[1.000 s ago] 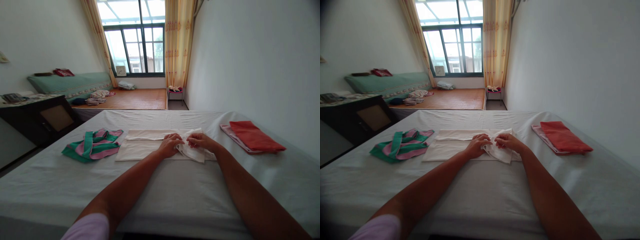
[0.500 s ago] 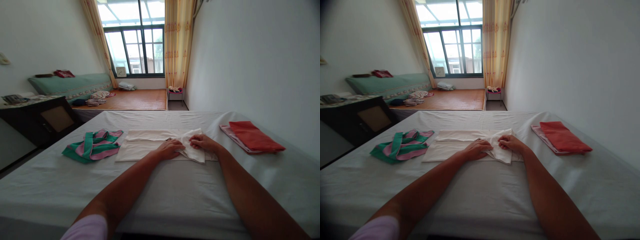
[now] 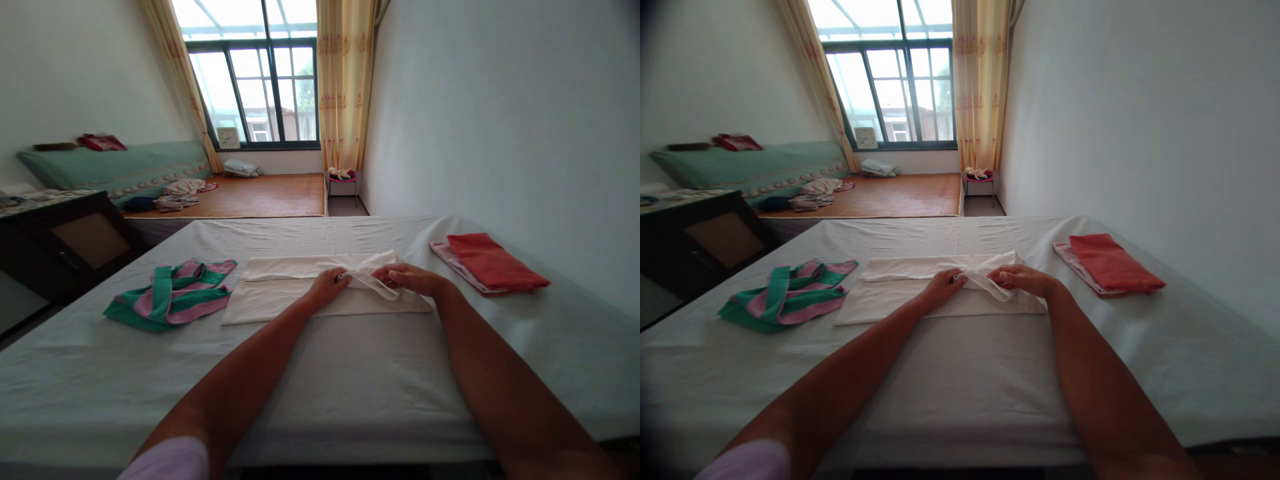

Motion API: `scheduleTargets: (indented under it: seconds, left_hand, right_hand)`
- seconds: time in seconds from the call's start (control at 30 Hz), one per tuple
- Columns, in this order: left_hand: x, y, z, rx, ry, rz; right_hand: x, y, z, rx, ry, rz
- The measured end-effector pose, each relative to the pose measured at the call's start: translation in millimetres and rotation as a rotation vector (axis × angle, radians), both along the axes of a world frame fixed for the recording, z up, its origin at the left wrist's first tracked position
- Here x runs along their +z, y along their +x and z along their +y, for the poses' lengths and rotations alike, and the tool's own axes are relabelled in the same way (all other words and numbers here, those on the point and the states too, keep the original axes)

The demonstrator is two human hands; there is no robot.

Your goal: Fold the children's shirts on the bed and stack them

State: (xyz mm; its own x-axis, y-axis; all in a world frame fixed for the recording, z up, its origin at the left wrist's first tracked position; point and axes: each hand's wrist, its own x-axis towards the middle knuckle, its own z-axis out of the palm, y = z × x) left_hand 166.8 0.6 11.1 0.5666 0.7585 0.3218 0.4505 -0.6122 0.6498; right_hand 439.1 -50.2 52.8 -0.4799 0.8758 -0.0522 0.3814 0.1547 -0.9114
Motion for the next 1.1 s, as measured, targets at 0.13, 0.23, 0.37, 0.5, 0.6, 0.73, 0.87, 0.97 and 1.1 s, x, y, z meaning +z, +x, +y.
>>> scheduleTargets:
  seconds: [0.13, 0.23, 0.37, 0.5, 0.6, 0.73, 0.87, 0.97, 1.1]
  left_hand:
    - [2.2, 3.0, 0.6, 0.046, -0.034, -0.035]
    - [3.4, 3.4, 1.6, 0.092, -0.031, -0.028]
    - [2.2, 3.1, 4.7, 0.109, -0.023, -0.021]
    - [1.4, 3.3, 6.1, 0.100, -0.019, -0.032]
    - [1.6, 3.5, 7.2, 0.110, -0.050, -0.059]
    - [-2.0, 3.1, 12.8, 0.113, -0.107, -0.127]
    - [-4.7, 1.9, 15.0, 0.173, -0.058, -0.154]
    - [-2.2, 1.6, 7.4, 0.217, 0.189, -0.100]
    - [-1.7, 5.4, -7.2, -0.002, 0.377, 0.160]
  right_hand:
    - [0.5, 10.8, -0.2, 0.087, -0.076, -0.007]
    - [1.0, 13.5, -0.3, 0.068, 0.004, -0.173]
    - [-3.0, 11.1, 2.5, 0.038, 0.147, -0.300]
    - [-9.2, 2.3, 8.8, -0.077, 0.253, -0.308]
    - [-11.6, -4.4, 12.9, -0.169, 0.277, -0.215]
    - [-18.0, -2.4, 16.9, -0.346, 0.229, -0.164]
    - [-25.6, 7.0, 20.1, -0.506, 0.127, -0.250]
    - [-23.9, 6.2, 21.1, -0.623, 0.243, -0.490]
    - [-21.3, -12.7, 21.9, -0.514, 0.640, -0.609]
